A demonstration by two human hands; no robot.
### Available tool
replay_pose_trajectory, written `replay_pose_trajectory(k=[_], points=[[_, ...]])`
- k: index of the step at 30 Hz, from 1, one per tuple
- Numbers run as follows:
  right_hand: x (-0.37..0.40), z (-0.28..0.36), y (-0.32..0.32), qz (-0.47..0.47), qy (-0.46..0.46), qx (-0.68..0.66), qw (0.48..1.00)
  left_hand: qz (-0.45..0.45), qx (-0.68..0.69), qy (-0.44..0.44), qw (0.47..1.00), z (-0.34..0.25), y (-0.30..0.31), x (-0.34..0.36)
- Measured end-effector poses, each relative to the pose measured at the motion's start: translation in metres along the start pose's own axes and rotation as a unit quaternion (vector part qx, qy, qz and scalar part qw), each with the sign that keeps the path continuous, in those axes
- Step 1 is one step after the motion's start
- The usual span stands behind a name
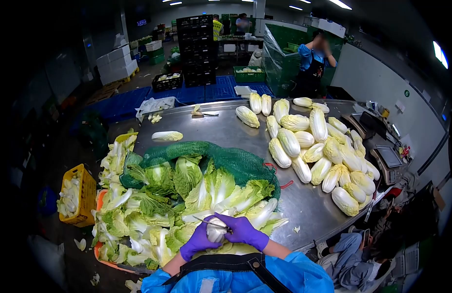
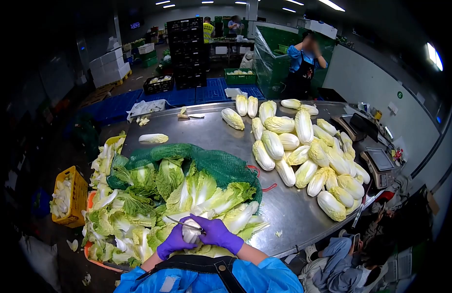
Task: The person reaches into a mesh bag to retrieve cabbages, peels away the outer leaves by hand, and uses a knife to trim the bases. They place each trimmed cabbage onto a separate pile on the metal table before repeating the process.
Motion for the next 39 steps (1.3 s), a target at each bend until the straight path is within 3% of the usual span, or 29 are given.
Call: replay_pose_trajectory(k=[8,11,13,20,26,27,29,30,32,34,36,39], points=[[-0.008,-0.002,0.001,0.011,0.063,-0.014,0.998,0.04,0.012,0.029,0.999,-0.002,0.01,0.002],[-0.01,-0.003,0.003,0.048,0.035,0.007,0.998,0.05,0.007,0.021,0.999,0.005,0.012,0.001],[-0.01,-0.005,0.002,0.049,0.048,0.008,0.998,0.039,-0.025,-0.04,0.998,0.012,0.011,0.0],[-0.014,-0.002,0.008,0.058,0.119,-0.023,0.991,0.069,0.008,-0.03,0.997,0.0,0.018,-0.004],[-0.014,-0.015,0.003,0.045,0.114,-0.018,0.992,0.089,0.011,-0.045,0.995,-0.009,0.018,-0.006],[-0.015,-0.011,0.003,0.044,0.113,-0.017,0.992,0.041,0.007,-0.032,0.999,0.0,0.011,-0.004],[-0.015,-0.004,0.005,0.016,-0.021,-0.012,1.0,-0.047,0.026,-0.002,0.999,0.0,-0.004,-0.001],[-0.014,-0.005,0.003,0.014,-0.021,-0.011,1.0,-0.045,0.026,-0.003,0.999,0.004,-0.011,0.001],[-0.011,-0.007,-0.001,-0.061,-0.045,-0.025,0.997,-0.172,-0.184,-0.051,0.966,0.008,-0.02,0.001],[-0.011,-0.003,-0.003,-0.038,-0.075,-0.009,0.996,-0.193,-0.179,-0.049,0.964,0.001,-0.021,0.0],[-0.012,0.001,-0.004,-0.011,-0.085,0.037,0.996,-0.193,-0.125,0.023,0.973,0.0,-0.017,-0.001],[-0.016,-0.003,-0.003,-0.019,-0.044,0.047,0.998,-0.21,-0.13,0.013,0.969,0.004,-0.015,-0.002]])
Point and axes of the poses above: each hand's wrist, its own x-axis away from the middle knuckle, its own y-axis out of the back of the hand, z = x × y, the point moved 1 cm from there along -x, towards the middle knuckle, and after that the axes turned 15 degrees about -x, right-handed, at the moved point
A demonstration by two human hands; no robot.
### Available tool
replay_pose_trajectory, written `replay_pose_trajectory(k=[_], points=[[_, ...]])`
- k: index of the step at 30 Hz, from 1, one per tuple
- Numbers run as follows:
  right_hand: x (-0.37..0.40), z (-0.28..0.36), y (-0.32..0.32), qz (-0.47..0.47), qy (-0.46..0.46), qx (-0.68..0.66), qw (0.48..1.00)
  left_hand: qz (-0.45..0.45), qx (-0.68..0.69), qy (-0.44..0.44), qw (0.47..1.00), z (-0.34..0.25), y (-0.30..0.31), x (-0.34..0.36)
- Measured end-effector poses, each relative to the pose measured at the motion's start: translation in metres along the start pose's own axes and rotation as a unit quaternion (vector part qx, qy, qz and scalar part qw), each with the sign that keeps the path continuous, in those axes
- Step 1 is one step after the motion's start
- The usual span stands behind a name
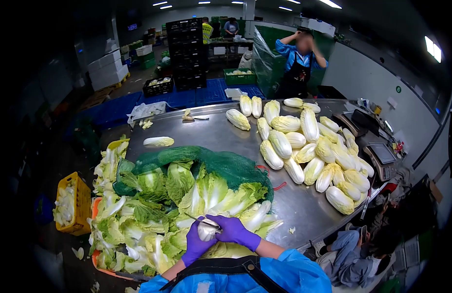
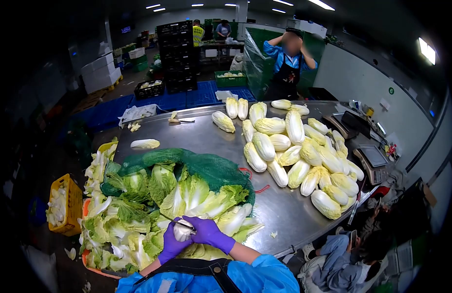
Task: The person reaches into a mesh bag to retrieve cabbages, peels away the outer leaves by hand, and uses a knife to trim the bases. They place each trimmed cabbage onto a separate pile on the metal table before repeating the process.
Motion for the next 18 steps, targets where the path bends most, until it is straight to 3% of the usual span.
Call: replay_pose_trajectory(k=[1,8,11,14,17,18], points=[[-0.003,-0.004,-0.001,-0.018,0.034,0.006,0.999,-0.004,0.004,-0.004,1.0,-0.001,0.0,-0.001],[-0.017,-0.016,-0.004,0.034,0.008,-0.051,0.998,0.014,0.009,-0.015,1.0,0.007,0.007,-0.01],[-0.019,-0.026,-0.01,0.013,0.054,-0.047,0.997,0.026,0.019,-0.037,0.999,0.012,0.011,-0.015],[-0.019,-0.024,0.004,0.081,0.104,-0.078,0.988,0.114,0.091,-0.046,0.988,0.016,0.023,-0.013],[-0.012,-0.015,0.008,0.081,0.073,-0.108,0.988,0.147,0.135,-0.027,0.98,0.021,0.024,-0.013],[-0.014,-0.023,-0.001,0.026,0.124,-0.091,0.988,0.148,0.132,-0.019,0.98,0.03,0.019,-0.015]])
Point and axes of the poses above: each hand's wrist, its own x-axis away from the middle knuckle, its own y-axis out of the back of the hand, z = x × y, the point moved 1 cm from there along -x, towards the middle knuckle, and after that the axes turned 15 degrees about -x, right-handed, at the moved point
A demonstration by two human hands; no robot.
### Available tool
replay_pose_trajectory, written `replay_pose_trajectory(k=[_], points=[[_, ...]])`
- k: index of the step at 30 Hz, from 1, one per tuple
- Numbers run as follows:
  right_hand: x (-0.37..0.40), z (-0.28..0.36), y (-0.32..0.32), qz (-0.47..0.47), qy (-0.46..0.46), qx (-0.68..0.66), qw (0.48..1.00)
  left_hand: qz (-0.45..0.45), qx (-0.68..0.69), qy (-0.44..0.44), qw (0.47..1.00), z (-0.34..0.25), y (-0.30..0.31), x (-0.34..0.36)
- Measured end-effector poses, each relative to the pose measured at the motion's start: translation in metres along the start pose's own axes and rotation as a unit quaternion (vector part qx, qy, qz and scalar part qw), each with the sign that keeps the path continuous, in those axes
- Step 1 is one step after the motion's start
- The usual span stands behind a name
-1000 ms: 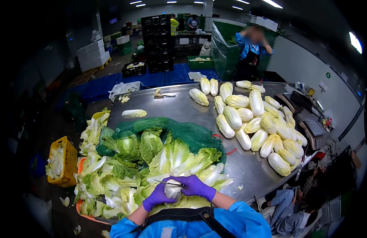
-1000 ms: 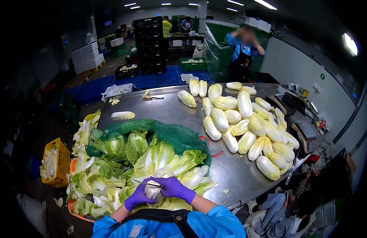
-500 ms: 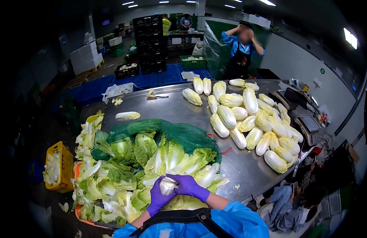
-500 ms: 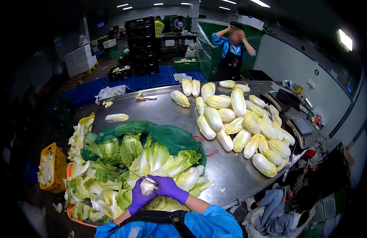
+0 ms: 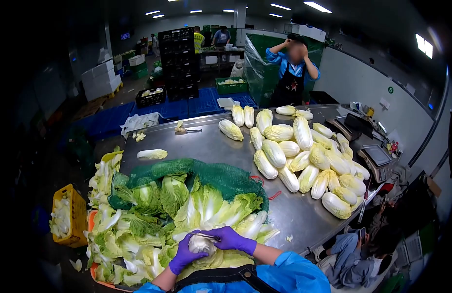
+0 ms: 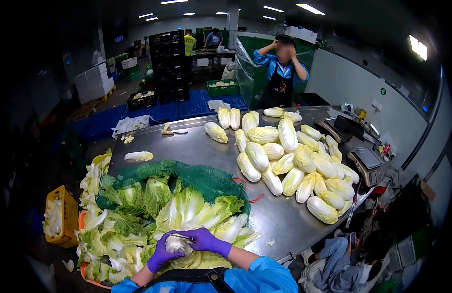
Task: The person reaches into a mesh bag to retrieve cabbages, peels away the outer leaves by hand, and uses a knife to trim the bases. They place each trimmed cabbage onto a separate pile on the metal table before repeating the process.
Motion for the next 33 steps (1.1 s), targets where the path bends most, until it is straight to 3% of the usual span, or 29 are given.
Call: replay_pose_trajectory(k=[1,3,7,16,25,33], points=[[0.0,-0.003,-0.002,-0.001,0.001,0.001,1.0,0.0,0.0,-0.001,1.0,0.003,-0.002,-0.001],[0.0,-0.004,-0.002,-0.041,-0.087,-0.033,0.995,-0.046,0.028,0.018,0.998,0.005,-0.008,-0.005],[0.001,-0.012,-0.001,-0.045,-0.126,-0.048,0.99,-0.051,0.035,0.018,0.998,0.008,-0.015,-0.011],[0.015,-0.019,-0.009,-0.108,-0.1,-0.11,0.983,-0.067,0.022,0.03,0.997,0.008,-0.022,-0.011],[0.016,-0.014,-0.006,-0.089,-0.157,-0.104,0.978,-0.07,0.017,0.025,0.997,-0.002,-0.02,-0.012],[0.018,-0.018,-0.009,-0.11,-0.14,-0.117,0.977,-0.072,0.018,0.024,0.997,-0.001,-0.022,-0.012]])
Point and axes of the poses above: each hand's wrist, its own x-axis away from the middle knuckle, its own y-axis out of the back of the hand, z = x × y, the point moved 1 cm from there along -x, towards the middle knuckle, and after that the axes turned 15 degrees about -x, right-handed, at the moved point
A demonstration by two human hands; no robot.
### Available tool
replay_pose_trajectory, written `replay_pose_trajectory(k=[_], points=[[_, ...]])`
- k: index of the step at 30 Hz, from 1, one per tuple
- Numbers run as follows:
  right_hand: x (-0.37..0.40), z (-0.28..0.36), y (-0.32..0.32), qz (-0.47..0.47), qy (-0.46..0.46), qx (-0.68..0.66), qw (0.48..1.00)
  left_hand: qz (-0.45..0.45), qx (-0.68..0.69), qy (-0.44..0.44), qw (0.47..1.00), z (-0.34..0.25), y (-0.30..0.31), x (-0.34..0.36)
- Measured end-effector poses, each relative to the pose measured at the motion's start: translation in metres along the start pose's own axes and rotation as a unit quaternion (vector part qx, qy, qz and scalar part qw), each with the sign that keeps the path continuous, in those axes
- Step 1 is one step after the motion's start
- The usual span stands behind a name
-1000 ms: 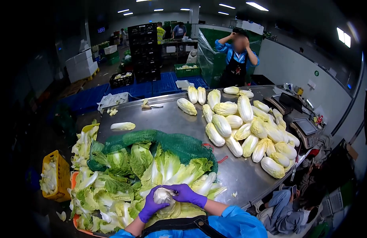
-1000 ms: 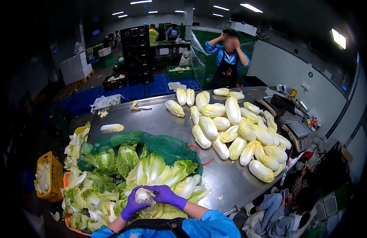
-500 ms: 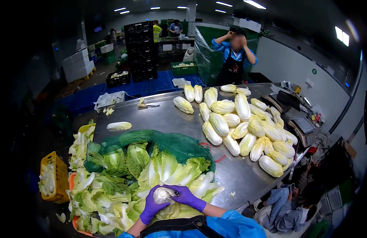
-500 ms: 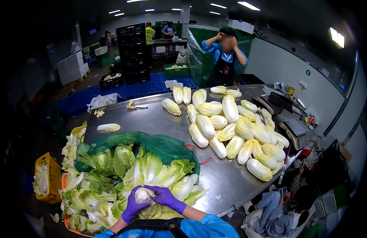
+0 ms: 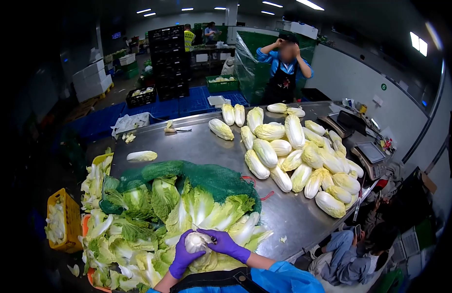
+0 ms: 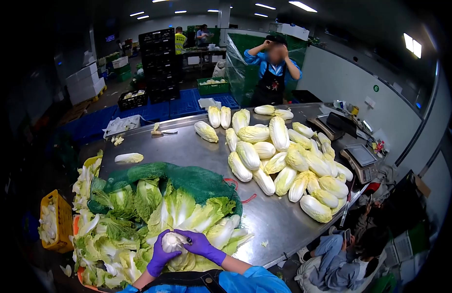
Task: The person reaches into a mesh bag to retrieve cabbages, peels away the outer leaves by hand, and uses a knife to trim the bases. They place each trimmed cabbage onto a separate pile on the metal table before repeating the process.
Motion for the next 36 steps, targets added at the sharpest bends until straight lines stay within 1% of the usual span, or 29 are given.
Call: replay_pose_trajectory(k=[6,15,17,22,26,28,30,32,33,34,35,36], points=[[0.001,0.003,0.001,-0.004,0.011,0.019,1.0,0.003,0.001,0.005,1.0,0.003,0.0,0.0],[0.001,-0.002,0.001,-0.016,0.013,-0.008,1.0,0.006,-0.017,0.012,1.0,0.006,-0.001,-0.001],[0.001,0.001,0.002,-0.007,-0.025,-0.023,0.999,0.002,-0.017,0.015,1.0,0.003,-0.002,-0.001],[0.001,-0.005,0.003,-0.011,-0.022,-0.039,0.999,0.004,-0.025,0.01,1.0,0.002,-0.002,-0.003],[0.0,-0.014,0.005,-0.003,-0.032,-0.056,0.998,0.007,-0.052,0.029,0.998,-0.004,-0.001,-0.005],[0.001,-0.026,0.006,0.003,-0.039,-0.075,0.996,0.009,-0.062,0.024,0.998,-0.005,-0.002,-0.009],[0.001,-0.034,0.008,0.021,-0.069,-0.097,0.993,0.014,-0.068,0.033,0.997,-0.005,-0.004,-0.012],[0.001,-0.04,0.008,0.028,-0.049,-0.128,0.99,0.017,-0.062,0.066,0.996,0.006,-0.006,-0.012],[0.002,-0.042,0.009,0.034,-0.063,-0.142,0.987,0.02,-0.061,0.087,0.994,0.0,-0.006,-0.013],[0.002,-0.043,0.01,0.039,-0.076,-0.156,0.984,0.033,-0.051,0.062,0.996,0.018,-0.007,-0.011],[0.002,-0.044,0.011,0.04,-0.081,-0.156,0.984,0.04,-0.091,0.079,0.992,-0.012,-0.008,-0.02],[0.004,-0.048,0.01,0.036,-0.079,-0.187,0.979,0.046,-0.132,0.095,0.986,-0.047,-0.008,-0.025]])
Point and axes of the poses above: each hand's wrist, its own x-axis away from the middle knuckle, its own y-axis out of the back of the hand, z = x × y, the point moved 1 cm from there along -x, towards the middle knuckle, and after that the axes turned 15 degrees about -x, right-handed, at the moved point
